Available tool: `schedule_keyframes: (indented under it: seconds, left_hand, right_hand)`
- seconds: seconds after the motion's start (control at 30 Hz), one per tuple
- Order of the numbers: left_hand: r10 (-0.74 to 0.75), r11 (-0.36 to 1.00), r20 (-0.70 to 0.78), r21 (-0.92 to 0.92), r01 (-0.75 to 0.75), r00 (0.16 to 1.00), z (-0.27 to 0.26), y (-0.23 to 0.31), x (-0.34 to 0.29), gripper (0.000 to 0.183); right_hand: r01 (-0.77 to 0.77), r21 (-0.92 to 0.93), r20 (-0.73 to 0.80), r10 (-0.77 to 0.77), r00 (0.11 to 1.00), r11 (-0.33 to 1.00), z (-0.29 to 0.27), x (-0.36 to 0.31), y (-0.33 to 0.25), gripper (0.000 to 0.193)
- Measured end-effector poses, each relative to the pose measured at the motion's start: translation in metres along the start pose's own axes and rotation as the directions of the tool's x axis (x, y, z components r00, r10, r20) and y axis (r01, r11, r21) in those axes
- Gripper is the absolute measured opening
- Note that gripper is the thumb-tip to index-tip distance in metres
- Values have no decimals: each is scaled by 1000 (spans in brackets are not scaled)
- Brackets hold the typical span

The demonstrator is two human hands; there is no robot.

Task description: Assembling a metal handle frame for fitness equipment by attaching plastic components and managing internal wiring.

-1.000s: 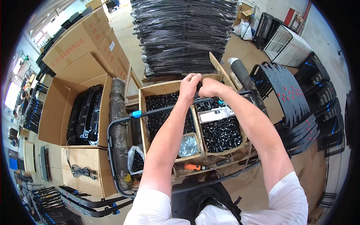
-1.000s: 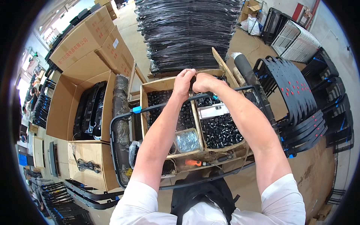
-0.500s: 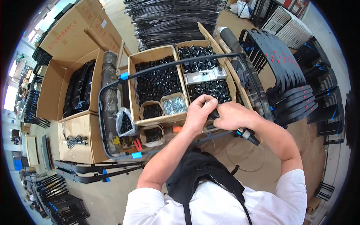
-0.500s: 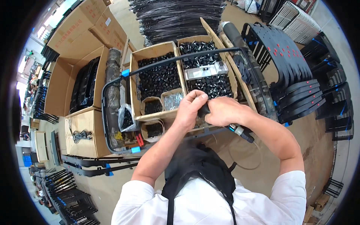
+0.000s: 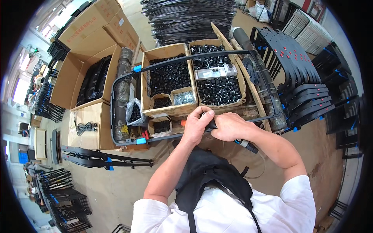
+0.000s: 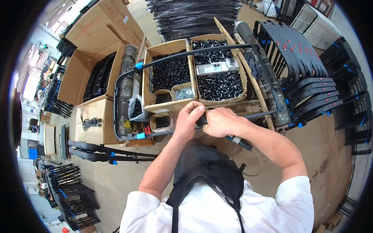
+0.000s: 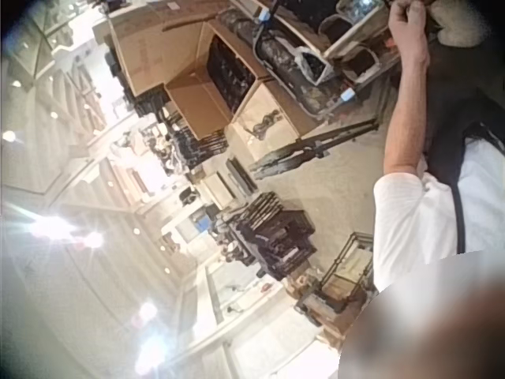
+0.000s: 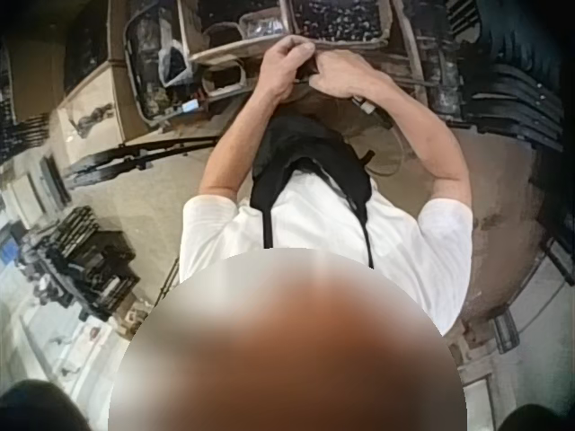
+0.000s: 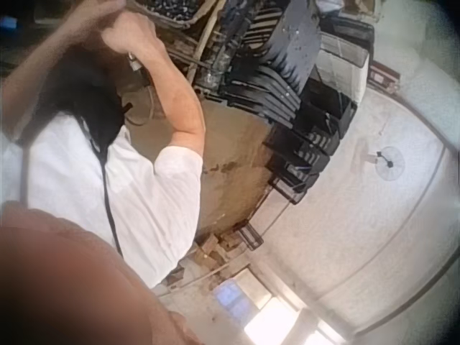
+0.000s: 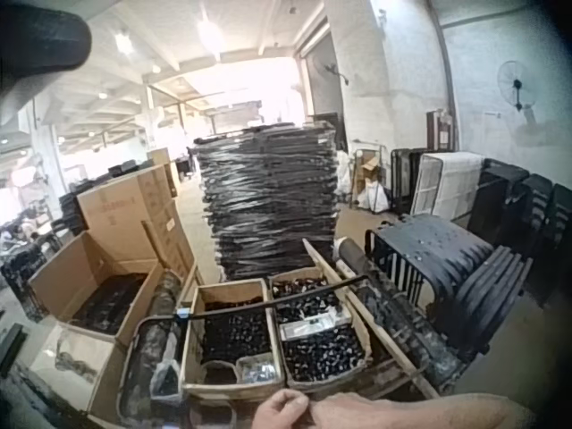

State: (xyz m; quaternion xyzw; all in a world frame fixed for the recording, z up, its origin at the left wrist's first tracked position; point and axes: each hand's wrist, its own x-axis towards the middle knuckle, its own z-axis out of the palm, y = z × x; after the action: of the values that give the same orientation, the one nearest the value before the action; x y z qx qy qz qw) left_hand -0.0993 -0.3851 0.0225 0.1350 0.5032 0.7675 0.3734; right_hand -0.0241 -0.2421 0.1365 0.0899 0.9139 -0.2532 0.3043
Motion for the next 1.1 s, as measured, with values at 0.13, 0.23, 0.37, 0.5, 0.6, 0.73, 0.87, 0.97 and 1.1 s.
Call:
schedule_keyframes:
  seconds: [0.13,0.23,0.37,0.5,0.6,0.73,0.87,0.97,1.1]
  left_hand:
    - [19,1000,13,1,-19,1000,-3,-4,-3,11]
    - [21,999,14,-47,-21,1000,-3,-7,-2,11]
    - [22,1000,33,-21,-21,999,-9,-6,-7,11]
    - [43,999,38,17,-44,998,-11,-12,-16,12]
    - [51,998,27,48,-52,998,-10,-14,-17,12]
    - [54,997,46,59,-57,997,-11,-15,-18,12]
    - [44,996,65,68,-48,997,-18,-25,-19,11]
    - [37,997,48,67,-41,998,-20,-30,-20,9]
    - [52,998,50,40,-54,997,-17,-29,-19,10]
  right_hand:
    - [25,0,-66,-25,998,1000,7,-1,2,35]
    - [7,-23,-57,-9,998,1000,10,4,3,35]
    - [-13,-75,-8,12,1000,997,11,5,-1,41]
    - [61,-53,-101,-67,993,997,27,5,7,45]
    - [37,-33,-93,-40,995,999,32,6,6,46]
    - [34,-35,-122,-38,992,999,38,9,9,47]
    - [-25,-37,13,26,1000,999,38,17,9,48]
    - [6,-40,50,-4,999,999,36,19,6,42]
    - [15,-15,-1,-15,1000,1000,36,17,7,42]
